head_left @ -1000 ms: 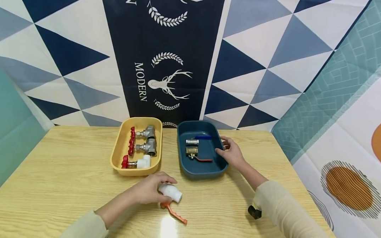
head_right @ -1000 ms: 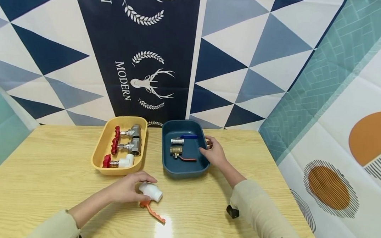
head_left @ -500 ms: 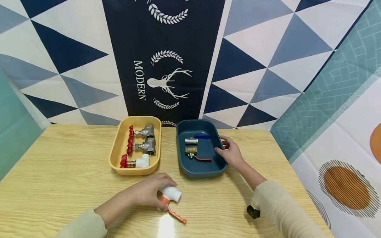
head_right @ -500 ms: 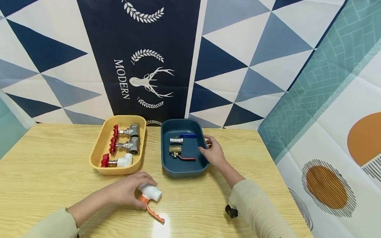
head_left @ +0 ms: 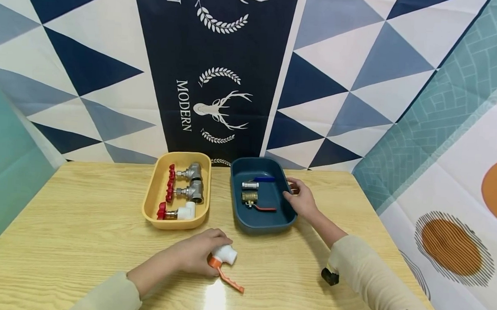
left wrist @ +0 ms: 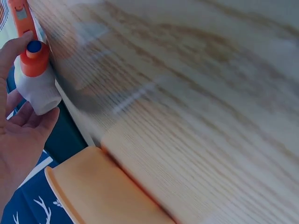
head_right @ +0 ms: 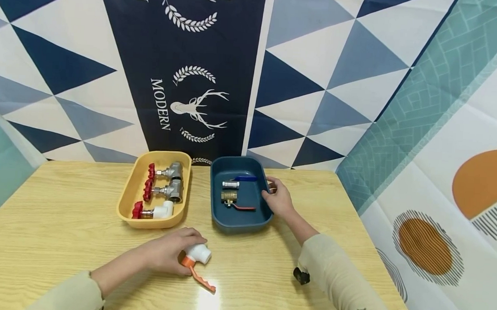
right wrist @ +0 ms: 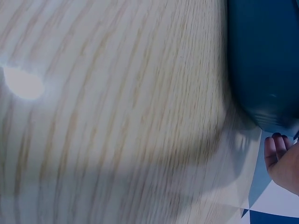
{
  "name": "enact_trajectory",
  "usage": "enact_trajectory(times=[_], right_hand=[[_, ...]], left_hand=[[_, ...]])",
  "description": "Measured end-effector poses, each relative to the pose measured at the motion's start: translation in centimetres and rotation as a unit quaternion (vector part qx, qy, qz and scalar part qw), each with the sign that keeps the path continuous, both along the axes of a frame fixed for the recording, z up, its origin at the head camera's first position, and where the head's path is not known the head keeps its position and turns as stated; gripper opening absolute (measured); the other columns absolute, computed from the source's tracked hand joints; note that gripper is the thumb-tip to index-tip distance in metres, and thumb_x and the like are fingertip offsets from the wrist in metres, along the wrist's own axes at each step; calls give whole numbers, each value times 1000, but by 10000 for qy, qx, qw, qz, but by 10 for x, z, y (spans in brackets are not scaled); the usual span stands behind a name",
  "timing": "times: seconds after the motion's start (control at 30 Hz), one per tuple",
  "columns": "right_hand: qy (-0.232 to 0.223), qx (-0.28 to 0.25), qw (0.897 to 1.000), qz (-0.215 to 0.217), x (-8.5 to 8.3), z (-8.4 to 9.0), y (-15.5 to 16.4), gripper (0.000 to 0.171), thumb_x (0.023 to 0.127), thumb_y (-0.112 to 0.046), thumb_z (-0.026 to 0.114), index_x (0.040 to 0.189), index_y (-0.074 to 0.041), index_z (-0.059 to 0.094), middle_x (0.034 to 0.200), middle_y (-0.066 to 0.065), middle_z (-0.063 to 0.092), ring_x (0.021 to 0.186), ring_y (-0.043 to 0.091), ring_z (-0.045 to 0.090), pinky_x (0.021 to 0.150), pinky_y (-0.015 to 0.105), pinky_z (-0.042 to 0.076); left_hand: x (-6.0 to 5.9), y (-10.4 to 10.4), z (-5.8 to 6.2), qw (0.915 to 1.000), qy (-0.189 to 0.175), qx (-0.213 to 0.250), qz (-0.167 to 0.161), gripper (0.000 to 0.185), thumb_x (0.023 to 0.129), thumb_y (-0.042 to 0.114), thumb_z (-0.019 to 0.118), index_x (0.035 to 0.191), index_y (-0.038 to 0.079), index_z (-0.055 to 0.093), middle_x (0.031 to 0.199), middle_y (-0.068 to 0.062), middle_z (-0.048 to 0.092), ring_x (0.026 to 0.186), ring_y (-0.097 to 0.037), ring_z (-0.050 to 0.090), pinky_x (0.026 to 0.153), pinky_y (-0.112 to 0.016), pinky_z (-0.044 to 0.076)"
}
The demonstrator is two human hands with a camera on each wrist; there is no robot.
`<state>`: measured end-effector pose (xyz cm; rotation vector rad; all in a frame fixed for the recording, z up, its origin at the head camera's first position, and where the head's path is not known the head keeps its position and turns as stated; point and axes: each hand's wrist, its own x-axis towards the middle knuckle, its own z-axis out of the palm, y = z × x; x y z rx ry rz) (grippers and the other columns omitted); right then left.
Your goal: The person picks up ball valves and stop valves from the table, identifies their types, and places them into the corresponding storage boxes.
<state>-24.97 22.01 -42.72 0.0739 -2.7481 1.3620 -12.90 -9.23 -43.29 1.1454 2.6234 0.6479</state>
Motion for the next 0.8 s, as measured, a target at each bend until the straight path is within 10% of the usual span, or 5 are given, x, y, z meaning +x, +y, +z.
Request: enact_trajectory(times=[0.4,0.8], right_hand=[[126,-47,9999,6,1,2,-3,45,90,-3,53,134,-1,46,112,22,55,97,29,53,78,31,46],[23,-217,9998,-20,-1,-2,-1,45,90,-3,53,135,-2,47,110,20,55,93,25,50,75,27,44]], left_hand=[[2,3,-2,9994,342,27,103,62,67,30,79,120,7,57,115,-2,55,99,-12,50,82,-22,47],[5,3,3,9967,-242,516,574,57,65,35,81,112,13,57,103,4,57,88,-7,50,77,-21,46]])
